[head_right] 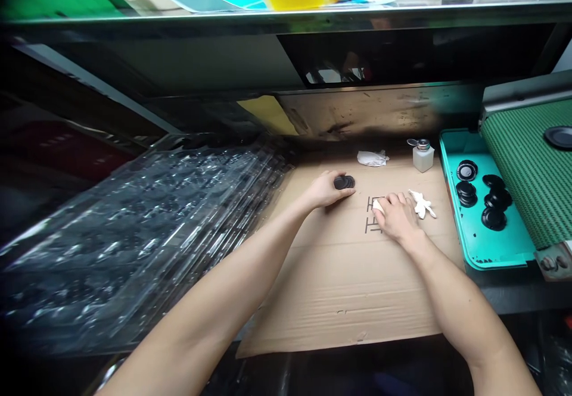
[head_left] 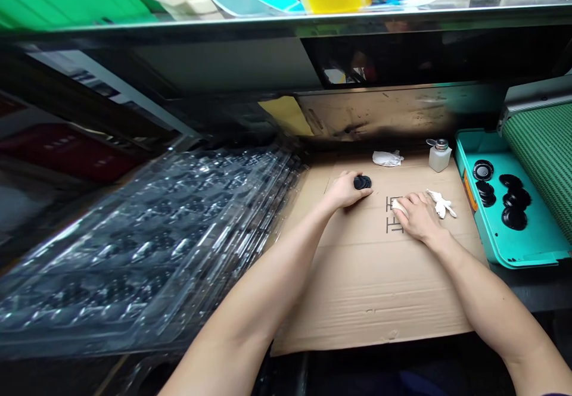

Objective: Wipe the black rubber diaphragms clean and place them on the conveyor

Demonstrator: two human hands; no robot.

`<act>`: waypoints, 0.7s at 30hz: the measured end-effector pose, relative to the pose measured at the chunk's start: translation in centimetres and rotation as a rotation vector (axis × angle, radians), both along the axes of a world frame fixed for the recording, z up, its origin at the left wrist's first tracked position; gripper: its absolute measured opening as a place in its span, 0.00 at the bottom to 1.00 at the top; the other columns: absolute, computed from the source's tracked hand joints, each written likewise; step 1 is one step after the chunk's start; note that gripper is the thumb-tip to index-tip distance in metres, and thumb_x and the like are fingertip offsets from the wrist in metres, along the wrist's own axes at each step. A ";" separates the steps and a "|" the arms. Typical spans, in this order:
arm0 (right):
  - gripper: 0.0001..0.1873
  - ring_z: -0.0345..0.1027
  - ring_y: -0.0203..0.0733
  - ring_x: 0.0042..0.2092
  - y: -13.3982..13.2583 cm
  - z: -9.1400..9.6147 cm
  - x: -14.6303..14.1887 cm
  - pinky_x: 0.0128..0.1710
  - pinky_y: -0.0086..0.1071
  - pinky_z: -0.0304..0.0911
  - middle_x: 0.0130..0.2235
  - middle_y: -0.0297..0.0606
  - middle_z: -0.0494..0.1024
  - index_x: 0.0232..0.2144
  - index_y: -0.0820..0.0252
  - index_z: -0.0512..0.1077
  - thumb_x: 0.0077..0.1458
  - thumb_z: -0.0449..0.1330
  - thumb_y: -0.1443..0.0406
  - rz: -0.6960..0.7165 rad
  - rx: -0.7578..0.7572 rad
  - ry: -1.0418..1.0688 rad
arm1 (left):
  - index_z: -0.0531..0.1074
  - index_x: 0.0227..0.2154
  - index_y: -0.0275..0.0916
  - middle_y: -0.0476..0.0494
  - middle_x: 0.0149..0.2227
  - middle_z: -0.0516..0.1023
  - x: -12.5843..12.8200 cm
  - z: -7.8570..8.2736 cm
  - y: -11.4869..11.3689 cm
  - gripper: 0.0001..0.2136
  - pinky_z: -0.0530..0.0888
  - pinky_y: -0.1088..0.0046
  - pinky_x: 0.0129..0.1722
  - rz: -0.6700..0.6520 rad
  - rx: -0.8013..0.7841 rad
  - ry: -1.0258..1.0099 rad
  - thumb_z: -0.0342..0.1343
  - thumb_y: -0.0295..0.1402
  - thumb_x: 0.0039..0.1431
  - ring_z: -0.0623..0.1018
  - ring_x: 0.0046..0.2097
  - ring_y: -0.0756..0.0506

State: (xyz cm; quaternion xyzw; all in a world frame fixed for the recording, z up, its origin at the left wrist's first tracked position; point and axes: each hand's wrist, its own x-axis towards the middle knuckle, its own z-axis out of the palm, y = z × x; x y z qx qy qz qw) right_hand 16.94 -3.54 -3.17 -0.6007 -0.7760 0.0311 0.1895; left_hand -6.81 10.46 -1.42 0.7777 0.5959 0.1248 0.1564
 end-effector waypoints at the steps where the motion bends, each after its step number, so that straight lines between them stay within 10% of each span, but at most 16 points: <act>1: 0.19 0.65 0.52 0.53 0.0 0.0 0.0 0.58 0.46 0.56 0.50 0.45 0.78 0.52 0.55 0.77 0.71 0.53 0.54 -0.001 0.000 0.002 | 0.71 0.61 0.35 0.28 0.62 0.73 -0.1 0.0 0.2 0.35 0.68 0.57 0.64 -0.006 0.011 0.006 0.65 0.49 0.53 0.74 0.61 0.30; 13: 0.21 0.64 0.51 0.54 -0.4 0.4 -0.5 0.59 0.48 0.54 0.52 0.43 0.78 0.51 0.55 0.76 0.70 0.55 0.49 -0.010 -0.052 0.012 | 0.62 0.69 0.44 0.32 0.71 0.64 -0.5 3.9 0.8 0.45 0.71 0.47 0.62 -0.008 0.105 0.219 0.68 0.53 0.49 0.70 0.66 0.24; 16: 0.26 0.65 0.53 0.54 -0.5 0.0 -0.5 0.58 0.50 0.55 0.52 0.42 0.78 0.53 0.53 0.75 0.65 0.57 0.43 0.044 -0.033 0.040 | 0.68 0.63 0.48 0.41 0.69 0.68 5.5 7.5 -1.5 0.31 0.72 0.47 0.62 -0.114 0.357 0.129 0.59 0.52 0.60 0.72 0.65 0.27; 21: 0.20 0.66 0.54 0.52 -0.2 -0.8 -0.9 0.51 0.45 0.61 0.50 0.41 0.79 0.52 0.52 0.76 0.63 0.59 0.52 0.042 -0.011 0.045 | 0.75 0.57 0.42 0.39 0.59 0.77 22.4 13.8 -6.9 0.20 0.72 0.54 0.63 -0.615 0.395 -0.231 0.50 0.44 0.69 0.76 0.60 0.33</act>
